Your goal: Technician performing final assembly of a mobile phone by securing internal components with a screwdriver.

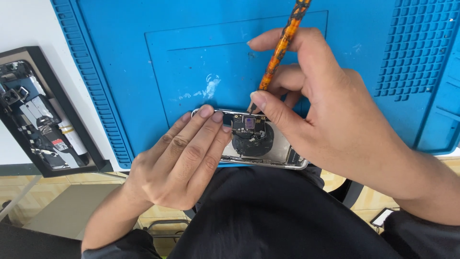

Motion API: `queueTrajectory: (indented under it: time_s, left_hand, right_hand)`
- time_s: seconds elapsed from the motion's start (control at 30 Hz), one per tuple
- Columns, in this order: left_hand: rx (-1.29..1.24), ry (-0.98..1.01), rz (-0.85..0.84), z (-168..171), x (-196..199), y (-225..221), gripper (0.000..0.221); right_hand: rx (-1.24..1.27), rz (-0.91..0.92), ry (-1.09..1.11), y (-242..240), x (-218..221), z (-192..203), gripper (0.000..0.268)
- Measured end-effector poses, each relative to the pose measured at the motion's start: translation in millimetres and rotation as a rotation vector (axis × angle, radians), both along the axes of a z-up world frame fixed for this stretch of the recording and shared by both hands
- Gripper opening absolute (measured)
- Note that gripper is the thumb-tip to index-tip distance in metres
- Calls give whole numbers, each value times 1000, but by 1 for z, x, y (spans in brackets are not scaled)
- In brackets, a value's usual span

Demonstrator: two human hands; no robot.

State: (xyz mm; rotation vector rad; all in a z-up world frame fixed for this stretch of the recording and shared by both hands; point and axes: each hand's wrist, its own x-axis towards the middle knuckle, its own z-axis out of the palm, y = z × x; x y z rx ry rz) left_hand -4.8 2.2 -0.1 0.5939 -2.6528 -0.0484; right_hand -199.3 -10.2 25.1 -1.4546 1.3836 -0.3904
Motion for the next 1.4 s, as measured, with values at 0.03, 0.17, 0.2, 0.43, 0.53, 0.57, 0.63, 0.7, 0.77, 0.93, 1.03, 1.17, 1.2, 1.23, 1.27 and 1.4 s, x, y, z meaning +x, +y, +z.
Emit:
queueTrajectory:
  time_s: [0.03, 0.17, 0.2, 0.43, 0.53, 0.57, 0.63, 0.7, 0.77, 0.93, 1.03, 1.17, 1.2, 1.23, 1.27, 1.4]
  left_hand:
    - [-1, -1, 3, 0, 0, 0, 10]
    - [-20, -5, -3, -3, 0, 1, 12]
    - [-24, 2, -2, -3, 0, 1, 11]
    - [-62, -4, 6, -3, 0, 0, 13]
    - [-71, 3, 22, -3, -1, 0, 13]
    - [-72, 2, 21, -2, -1, 0, 13]
    - [-91, -8, 24, -1, -2, -1, 16]
    - [-94, -8, 24, -1, -2, 0, 16]
    - [-96, -11, 24, -1, -3, -1, 15]
    - [-57, 219, 35, -11, -1, 1, 20]
    - [-14, 202, -12, -16, 10, 6, 34]
    - [46, 295, -15, -25, 16, 10, 37]
    - [41, 300, -14, -25, 17, 11, 38]
    - [37, 306, -13, -26, 18, 11, 39]
    - [40, 305, -3, -26, 20, 14, 39]
    - [32, 185, 127, -21, 25, 19, 18]
  right_hand:
    - [-1, 5, -4, 0, -1, 0, 38]
    - [-9, 10, 3, 0, -1, -1, 38]
    - [2, 6, -3, 0, -1, 0, 37]
    - [18, 7, -20, -1, -1, 0, 35]
    - [30, 8, -3, -1, -1, 1, 36]
    - [30, 8, -4, -1, -1, 1, 36]
    - [23, 15, -17, 0, -2, 0, 37]
    - [20, 13, -19, 0, -2, 0, 36]
    - [19, 13, -25, 0, -2, 0, 36]
    - [28, 30, 36, 1, 2, 2, 36]
    - [24, 39, 91, 1, 5, 3, 34]
    - [-88, 111, 34, 8, 6, -6, 35]
    - [-145, 115, 9, 11, 6, -9, 39]
    - [-201, 118, -16, 13, 6, -12, 43]
    - [-197, 127, -18, 15, 6, -14, 43]
    - [-195, 119, 1, 21, 7, -20, 35]
